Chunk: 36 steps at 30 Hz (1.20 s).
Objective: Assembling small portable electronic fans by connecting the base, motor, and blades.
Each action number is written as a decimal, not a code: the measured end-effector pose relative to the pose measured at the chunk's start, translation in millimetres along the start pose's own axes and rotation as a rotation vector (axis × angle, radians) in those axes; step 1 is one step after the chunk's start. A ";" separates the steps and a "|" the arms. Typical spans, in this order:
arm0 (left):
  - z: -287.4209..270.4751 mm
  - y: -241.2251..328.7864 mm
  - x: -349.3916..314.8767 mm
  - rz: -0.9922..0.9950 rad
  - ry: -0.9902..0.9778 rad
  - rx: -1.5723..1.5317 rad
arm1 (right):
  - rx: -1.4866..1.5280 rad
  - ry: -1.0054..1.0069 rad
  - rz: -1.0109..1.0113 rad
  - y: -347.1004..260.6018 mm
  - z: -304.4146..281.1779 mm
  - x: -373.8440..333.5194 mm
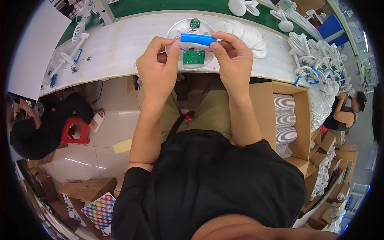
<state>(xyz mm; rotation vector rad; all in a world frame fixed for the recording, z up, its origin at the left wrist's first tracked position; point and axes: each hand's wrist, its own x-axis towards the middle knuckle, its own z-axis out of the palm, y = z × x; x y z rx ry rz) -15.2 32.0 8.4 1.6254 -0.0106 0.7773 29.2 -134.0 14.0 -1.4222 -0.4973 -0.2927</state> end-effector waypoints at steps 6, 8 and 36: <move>-1.1 -5.4 3.7 0.009 0.021 -0.058 | -0.414 -0.067 -0.226 0.4 -3.4 8.2; -3.3 -8.8 4.5 0.001 0.027 -0.060 | -0.530 -0.070 -0.278 6.2 -2.5 10.9; -44.3 -16.0 -9.2 -0.133 -0.004 -0.026 | -1.150 0.206 -0.066 86.6 -74.4 59.5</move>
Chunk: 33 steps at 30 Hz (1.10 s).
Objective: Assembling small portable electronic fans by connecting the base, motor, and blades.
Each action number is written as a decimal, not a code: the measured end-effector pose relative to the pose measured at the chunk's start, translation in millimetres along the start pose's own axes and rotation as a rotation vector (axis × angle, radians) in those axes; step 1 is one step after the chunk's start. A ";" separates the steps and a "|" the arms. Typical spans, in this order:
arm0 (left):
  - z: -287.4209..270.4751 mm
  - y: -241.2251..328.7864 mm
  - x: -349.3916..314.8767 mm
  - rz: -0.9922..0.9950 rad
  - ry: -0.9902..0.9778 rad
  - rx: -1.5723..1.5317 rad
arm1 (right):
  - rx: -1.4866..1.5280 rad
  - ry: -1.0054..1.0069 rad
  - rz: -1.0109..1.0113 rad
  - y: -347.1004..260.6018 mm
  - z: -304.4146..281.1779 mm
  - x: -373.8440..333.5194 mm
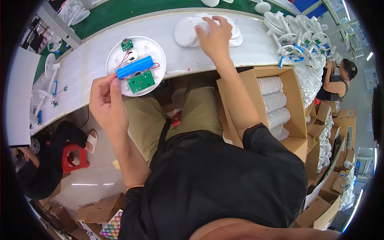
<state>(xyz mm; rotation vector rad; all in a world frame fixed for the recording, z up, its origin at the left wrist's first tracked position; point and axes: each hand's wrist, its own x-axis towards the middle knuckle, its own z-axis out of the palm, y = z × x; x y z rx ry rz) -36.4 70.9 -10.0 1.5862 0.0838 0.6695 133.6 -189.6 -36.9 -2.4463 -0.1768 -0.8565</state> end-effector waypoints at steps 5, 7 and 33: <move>7.9 -8.5 -1.8 0.109 0.085 0.074 | -0.202 0.128 -0.128 3.8 50.9 -14.7; 11.2 -8.6 0.2 0.105 0.097 0.046 | -0.166 0.124 -0.148 -6.2 51.0 -15.9; 14.6 6.1 -20.2 -0.039 0.160 -0.161 | 0.917 -0.074 -0.100 -54.8 -88.2 -70.0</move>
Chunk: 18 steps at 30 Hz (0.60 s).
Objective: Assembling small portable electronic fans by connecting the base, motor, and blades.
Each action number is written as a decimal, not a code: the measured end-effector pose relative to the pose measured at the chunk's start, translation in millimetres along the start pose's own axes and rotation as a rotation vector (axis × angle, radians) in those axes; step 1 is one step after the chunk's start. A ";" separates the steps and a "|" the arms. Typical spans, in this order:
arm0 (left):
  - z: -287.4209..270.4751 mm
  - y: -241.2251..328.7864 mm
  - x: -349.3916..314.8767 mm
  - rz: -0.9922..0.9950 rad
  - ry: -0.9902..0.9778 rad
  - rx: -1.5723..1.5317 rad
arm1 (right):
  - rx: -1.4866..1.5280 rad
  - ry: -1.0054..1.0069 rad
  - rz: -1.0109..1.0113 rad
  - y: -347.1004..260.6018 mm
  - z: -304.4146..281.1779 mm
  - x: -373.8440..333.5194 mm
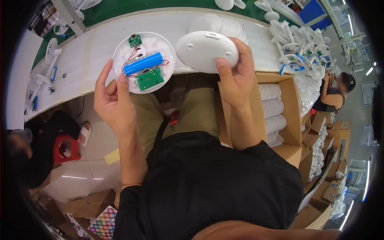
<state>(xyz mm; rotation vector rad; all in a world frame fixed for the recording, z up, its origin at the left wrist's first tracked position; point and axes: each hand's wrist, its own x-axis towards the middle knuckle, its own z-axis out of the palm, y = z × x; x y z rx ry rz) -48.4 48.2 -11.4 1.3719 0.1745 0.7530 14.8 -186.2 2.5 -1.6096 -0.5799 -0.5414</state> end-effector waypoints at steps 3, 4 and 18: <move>2.2 -0.4 -1.1 0.018 -0.002 -0.033 | 0.227 -0.010 0.124 -20.4 4.3 -6.4; 2.1 -0.5 -2.2 0.024 0.007 -0.039 | 0.329 -0.031 0.183 -24.9 6.7 -7.4; 1.3 -15.2 -32.3 0.184 -0.054 0.183 | 0.641 -0.092 0.443 -15.8 68.5 -16.2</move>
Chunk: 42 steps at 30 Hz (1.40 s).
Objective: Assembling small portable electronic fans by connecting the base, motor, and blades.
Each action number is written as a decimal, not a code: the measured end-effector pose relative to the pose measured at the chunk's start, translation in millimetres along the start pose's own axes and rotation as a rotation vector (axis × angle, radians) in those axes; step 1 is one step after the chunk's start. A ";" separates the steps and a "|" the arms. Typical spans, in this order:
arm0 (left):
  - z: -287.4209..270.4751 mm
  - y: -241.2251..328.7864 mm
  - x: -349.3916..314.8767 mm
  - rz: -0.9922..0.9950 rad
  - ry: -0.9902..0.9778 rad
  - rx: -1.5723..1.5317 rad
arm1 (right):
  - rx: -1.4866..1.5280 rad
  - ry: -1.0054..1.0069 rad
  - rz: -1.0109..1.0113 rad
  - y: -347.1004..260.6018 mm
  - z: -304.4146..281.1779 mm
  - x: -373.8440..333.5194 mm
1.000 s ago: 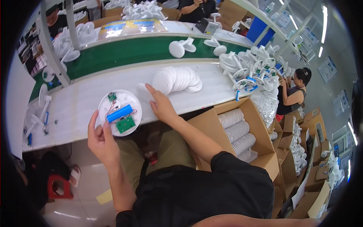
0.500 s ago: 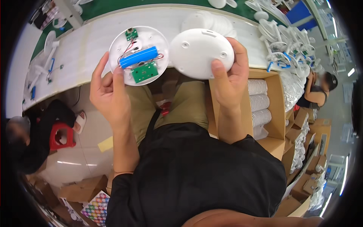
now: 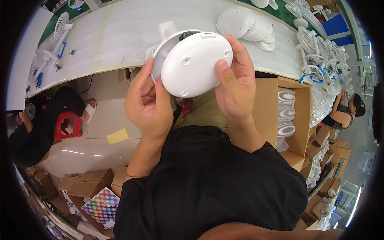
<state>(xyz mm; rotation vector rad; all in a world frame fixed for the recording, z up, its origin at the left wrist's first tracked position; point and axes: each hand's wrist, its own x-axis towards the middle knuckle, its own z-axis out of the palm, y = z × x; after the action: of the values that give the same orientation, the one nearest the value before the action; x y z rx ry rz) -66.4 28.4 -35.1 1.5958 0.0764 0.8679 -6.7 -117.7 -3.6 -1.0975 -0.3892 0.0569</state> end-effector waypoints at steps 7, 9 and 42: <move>-13.7 -13.7 -14.2 -0.063 -0.019 -0.419 | -0.198 -0.046 -0.092 4.5 2.7 -2.0; -18.3 -11.6 -19.9 -0.023 -0.096 -0.229 | -0.275 -0.069 -0.103 4.8 2.2 -5.4; -37.3 -8.5 -27.8 -0.181 -0.231 -0.009 | -0.604 -0.462 -0.146 -11.1 -7.0 21.2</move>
<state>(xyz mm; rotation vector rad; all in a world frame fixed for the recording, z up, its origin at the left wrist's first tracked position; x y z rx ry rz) -103.6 47.2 -57.4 1.6427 0.0517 0.5399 13.8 -123.8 9.3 -1.6509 -0.9415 0.0659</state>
